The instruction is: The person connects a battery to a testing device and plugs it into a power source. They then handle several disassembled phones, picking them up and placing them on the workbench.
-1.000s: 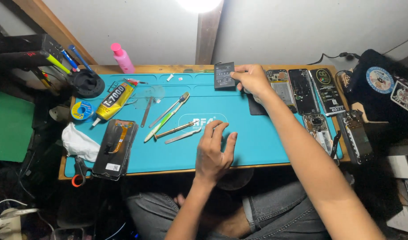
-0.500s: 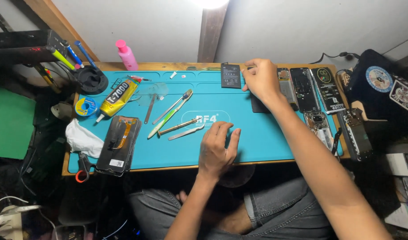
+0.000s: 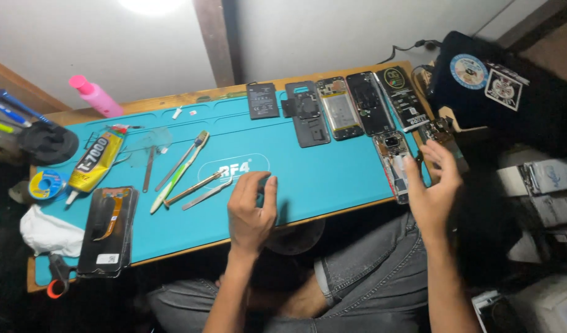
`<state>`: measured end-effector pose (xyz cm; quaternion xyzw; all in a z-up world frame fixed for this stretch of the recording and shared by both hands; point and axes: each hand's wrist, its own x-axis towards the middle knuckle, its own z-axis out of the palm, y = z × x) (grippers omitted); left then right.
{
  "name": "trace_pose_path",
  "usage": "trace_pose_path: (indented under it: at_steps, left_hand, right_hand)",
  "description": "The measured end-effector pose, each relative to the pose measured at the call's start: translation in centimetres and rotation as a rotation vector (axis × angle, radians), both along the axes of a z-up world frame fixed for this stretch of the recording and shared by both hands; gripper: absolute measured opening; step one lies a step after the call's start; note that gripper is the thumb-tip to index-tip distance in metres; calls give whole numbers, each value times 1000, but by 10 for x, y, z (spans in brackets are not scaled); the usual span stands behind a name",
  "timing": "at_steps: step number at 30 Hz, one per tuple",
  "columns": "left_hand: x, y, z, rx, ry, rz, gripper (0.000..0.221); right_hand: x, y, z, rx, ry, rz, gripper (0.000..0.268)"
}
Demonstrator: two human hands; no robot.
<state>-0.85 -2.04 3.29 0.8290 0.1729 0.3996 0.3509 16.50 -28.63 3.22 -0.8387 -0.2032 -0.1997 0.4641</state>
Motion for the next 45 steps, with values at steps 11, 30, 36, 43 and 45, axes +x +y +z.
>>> trace_pose_path:
  at_steps: [11, 30, 36, 43, 45]
  left_hand:
    - [12, -16, 2, 31, 101, 34, 14]
    - [11, -11, 2, -1, 47, 16, 12]
    - [5, -3, -2, -44, -11, 5, 12]
    - [2, 6, -6, -86, -55, -18, 18]
    - [2, 7, -8, -79, -60, -28, 22]
  right_hand:
    - [-5, -17, -21, -237, 172, -128, 88]
    - [-24, 29, 24, 992, 1200, 214, 40]
    - [-38, 75, 28, 1113, 1517, 421, 46]
    - [-59, 103, 10, 1023, 1547, 581, 58]
    - [-65, 109, 12, 969, 1579, 549, 56]
